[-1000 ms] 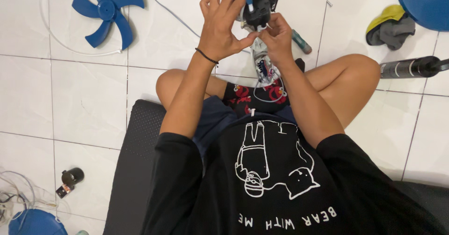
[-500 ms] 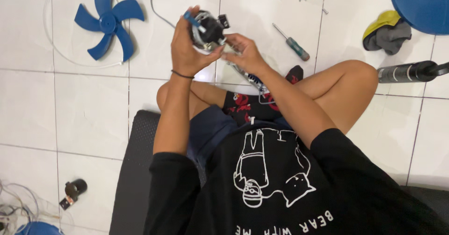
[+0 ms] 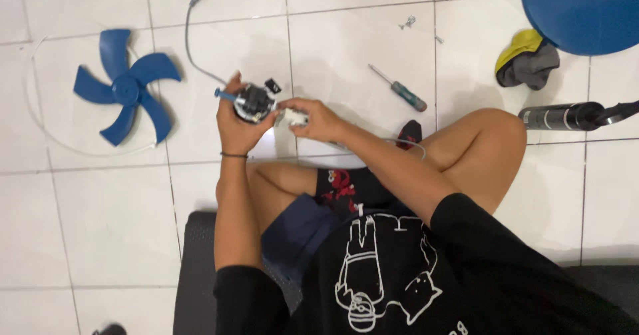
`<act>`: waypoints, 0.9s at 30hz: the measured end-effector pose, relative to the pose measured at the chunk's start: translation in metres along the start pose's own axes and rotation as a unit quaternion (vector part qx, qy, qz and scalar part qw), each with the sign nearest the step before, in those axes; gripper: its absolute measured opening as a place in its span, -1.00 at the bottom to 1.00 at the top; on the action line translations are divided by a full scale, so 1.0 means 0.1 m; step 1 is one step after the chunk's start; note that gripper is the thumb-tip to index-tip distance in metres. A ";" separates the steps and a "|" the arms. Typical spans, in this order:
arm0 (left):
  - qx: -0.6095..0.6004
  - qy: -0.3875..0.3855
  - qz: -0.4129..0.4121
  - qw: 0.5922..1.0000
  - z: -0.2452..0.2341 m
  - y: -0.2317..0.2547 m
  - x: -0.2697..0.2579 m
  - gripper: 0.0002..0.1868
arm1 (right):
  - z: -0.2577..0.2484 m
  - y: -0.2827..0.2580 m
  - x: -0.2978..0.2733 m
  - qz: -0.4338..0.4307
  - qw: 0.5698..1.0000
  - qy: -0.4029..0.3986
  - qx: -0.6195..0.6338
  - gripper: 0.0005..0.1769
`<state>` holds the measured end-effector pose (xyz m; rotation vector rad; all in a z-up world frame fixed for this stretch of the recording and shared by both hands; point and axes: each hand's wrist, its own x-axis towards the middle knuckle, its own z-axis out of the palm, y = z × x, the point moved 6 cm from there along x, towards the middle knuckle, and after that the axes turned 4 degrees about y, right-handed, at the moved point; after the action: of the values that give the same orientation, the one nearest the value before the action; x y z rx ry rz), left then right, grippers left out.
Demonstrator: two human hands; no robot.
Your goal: The person sits on a mat and reassembles an electric fan by attaching the motor to the base, inserting and tightening a screw with a screwdriver, and connecting internal wires. The fan blade and other parts remain on the floor.
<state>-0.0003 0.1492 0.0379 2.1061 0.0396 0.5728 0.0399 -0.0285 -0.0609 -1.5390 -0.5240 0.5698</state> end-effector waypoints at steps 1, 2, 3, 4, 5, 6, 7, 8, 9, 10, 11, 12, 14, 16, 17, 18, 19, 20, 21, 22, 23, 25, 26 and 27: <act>-0.061 -0.017 -0.059 0.996 0.06 -0.15 -0.04 -0.13 | 0.02 0.02 0.01 0.010 1.000 -0.004 -0.015 -0.42; -0.088 -0.010 -0.074 0.993 0.08 -0.26 -0.07 -0.16 | 0.03 0.03 0.04 0.020 0.999 -0.008 -0.029 -0.41; -0.114 -0.002 -0.090 0.989 0.11 -0.37 -0.10 -0.20 | 0.04 0.04 0.08 0.020 0.999 -0.021 -0.036 -0.40; -0.139 0.006 -0.107 0.985 0.12 -0.47 -0.15 -0.23 | 0.06 0.05 0.10 0.021 0.998 -0.035 -0.042 -0.38; -0.141 0.013 -0.113 0.983 0.13 -0.56 -0.19 -0.24 | 0.08 0.06 0.12 0.022 0.997 -0.049 -0.047 -0.37; -0.142 0.021 -0.120 0.982 0.14 -0.64 -0.24 -0.25 | 0.10 0.07 0.14 0.025 0.997 -0.059 -0.048 -0.37; -0.143 0.028 -0.128 0.981 0.15 -0.72 -0.29 -0.25 | 0.12 0.08 0.15 0.028 0.996 -0.069 -0.049 -0.38; -0.137 0.033 -0.121 0.982 0.15 -0.78 -0.32 -0.26 | 0.13 0.09 0.17 0.029 0.995 -0.079 -0.050 -0.38; -0.132 0.039 -0.115 0.984 0.15 -0.84 -0.35 -0.26 | 0.14 0.14 0.17 0.055 0.992 -0.090 -0.068 -0.37; -0.127 0.045 -0.109 0.985 0.16 -0.89 -0.37 -0.27 | 0.13 0.18 0.16 0.081 0.988 -0.101 -0.088 -0.36; -0.137 0.044 -0.118 0.983 0.18 -0.95 -0.39 -0.27 | 0.11 0.22 0.14 0.107 0.982 -0.112 -0.106 -0.35; -0.146 0.043 -0.127 0.980 0.18 -1.00 -0.40 -0.27 | 0.08 0.22 0.13 0.098 0.983 -0.108 -0.113 -0.36; -0.157 0.038 -0.143 0.977 0.21 -1.08 -0.43 -0.27 | -0.02 0.22 0.07 0.081 0.984 -0.100 -0.126 -0.37; -0.160 0.030 -0.156 0.974 0.23 -1.13 -0.43 -0.27 | -0.21 0.17 0.00 0.018 0.989 -0.071 -0.129 -0.38; -0.166 0.025 -0.156 0.973 0.24 -1.14 -0.43 -0.28 | -0.32 0.14 -0.05 -0.015 0.990 -0.057 -0.130 -0.39; -0.170 0.019 -0.154 0.973 0.25 -1.15 -0.41 -0.28 | -0.46 0.18 -0.10 0.013 0.991 -0.045 -0.122 -0.40; -0.174 0.014 -0.152 0.973 0.25 -1.14 -0.40 -0.28 | -0.64 0.21 -0.17 0.041 0.992 -0.032 -0.113 -0.41; -0.164 0.008 -0.160 0.973 0.26 -1.15 -0.39 -0.28 | -0.86 0.28 -0.24 0.086 0.987 -0.018 -0.133 -0.43; -0.154 0.001 -0.167 0.974 0.27 -1.15 -0.38 -0.28 | -1.11 0.34 -0.31 0.131 0.980 -0.005 -0.153 -0.45; -0.144 -0.005 -0.174 0.974 0.27 -1.15 -0.37 -0.28 | -1.39 0.35 -0.36 0.131 0.976 0.024 -0.173 -0.49; -0.141 -0.008 -0.190 0.972 0.28 -1.15 -0.36 -0.27 | -1.65 0.37 -0.42 0.130 0.971 0.052 -0.193 -0.54; -0.131 -0.016 -0.221 0.966 0.28 -1.14 -0.36 -0.25 | -2.22 0.61 -0.66 0.308 0.923 0.161 -0.167 -0.57; -0.127 -0.018 -0.237 0.963 0.28 -1.14 -0.35 -0.24 | -2.47 0.60 -0.66 0.257 0.922 0.189 -0.219 -0.63; -0.122 -0.019 -0.253 0.960 0.29 -1.14 -0.35 -0.24 | -2.66 0.59 -0.67 0.204 0.916 0.216 -0.269 -0.68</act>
<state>0.0018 0.1836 -0.0795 1.7706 0.4507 0.2125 0.1578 -0.2778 -0.1108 -2.2576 0.0003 0.3884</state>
